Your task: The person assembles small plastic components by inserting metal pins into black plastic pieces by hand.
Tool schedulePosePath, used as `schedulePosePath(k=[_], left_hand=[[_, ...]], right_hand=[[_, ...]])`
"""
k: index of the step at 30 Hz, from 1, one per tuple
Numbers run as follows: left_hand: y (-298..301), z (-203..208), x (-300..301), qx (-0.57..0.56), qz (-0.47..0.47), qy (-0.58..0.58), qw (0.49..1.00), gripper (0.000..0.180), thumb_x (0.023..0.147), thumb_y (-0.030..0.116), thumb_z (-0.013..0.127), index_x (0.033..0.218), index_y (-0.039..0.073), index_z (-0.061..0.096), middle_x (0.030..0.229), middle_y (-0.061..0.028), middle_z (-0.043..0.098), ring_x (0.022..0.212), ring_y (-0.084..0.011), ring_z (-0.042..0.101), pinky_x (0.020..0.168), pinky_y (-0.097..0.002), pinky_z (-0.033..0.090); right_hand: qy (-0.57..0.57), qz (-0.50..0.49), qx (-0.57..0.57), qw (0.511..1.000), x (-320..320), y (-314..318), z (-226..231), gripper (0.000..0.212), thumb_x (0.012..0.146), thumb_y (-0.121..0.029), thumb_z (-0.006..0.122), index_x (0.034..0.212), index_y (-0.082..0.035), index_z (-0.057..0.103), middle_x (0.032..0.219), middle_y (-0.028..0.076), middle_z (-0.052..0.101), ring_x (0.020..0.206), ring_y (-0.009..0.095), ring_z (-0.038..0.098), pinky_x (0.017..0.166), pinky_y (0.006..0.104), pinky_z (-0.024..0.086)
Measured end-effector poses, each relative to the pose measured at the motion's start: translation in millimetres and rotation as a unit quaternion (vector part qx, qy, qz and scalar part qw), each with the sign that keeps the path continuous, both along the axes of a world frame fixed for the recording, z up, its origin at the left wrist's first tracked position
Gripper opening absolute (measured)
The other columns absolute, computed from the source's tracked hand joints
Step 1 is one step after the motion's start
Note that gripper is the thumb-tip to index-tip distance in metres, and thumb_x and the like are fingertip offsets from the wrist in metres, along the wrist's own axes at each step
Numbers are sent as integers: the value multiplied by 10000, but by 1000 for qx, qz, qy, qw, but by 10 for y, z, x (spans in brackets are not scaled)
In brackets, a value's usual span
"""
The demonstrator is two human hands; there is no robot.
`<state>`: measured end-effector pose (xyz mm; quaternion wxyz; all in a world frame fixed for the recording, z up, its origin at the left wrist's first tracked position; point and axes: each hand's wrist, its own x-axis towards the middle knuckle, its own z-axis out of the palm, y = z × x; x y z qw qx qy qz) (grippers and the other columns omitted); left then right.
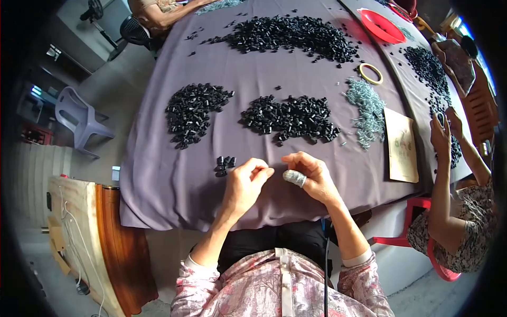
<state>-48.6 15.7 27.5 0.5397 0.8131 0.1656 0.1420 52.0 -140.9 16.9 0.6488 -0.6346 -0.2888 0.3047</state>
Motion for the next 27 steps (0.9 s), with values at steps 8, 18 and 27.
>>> schedulePosePath(k=[8,18,27], left_hand=[[475,-40,-165,277,102,-11,955,111,758,125,642,837,51,613,764,-84,546,675,-253,574,590,-355,453],[423,-187,-103,410,109,-49,904,214,711,164,687,880,63,604,857,-70,480,773,-246,484,698,-374,397],[345,-80,-35,418,121,-42,899,207,697,69,668,897,62,611,871,-71,507,807,-248,477,749,-366,388]], right_hand=[[-34,-23,-17,999,-14,29,-64,194,811,-82,634,978,-2,578,820,-3,572,774,52,529,725,217,453],[-33,-42,-28,998,-26,34,-31,190,817,-85,629,974,7,574,844,5,588,795,53,538,734,216,456],[-227,-119,-123,959,37,-182,108,204,731,74,613,906,-31,613,736,24,528,661,102,516,624,228,441]])
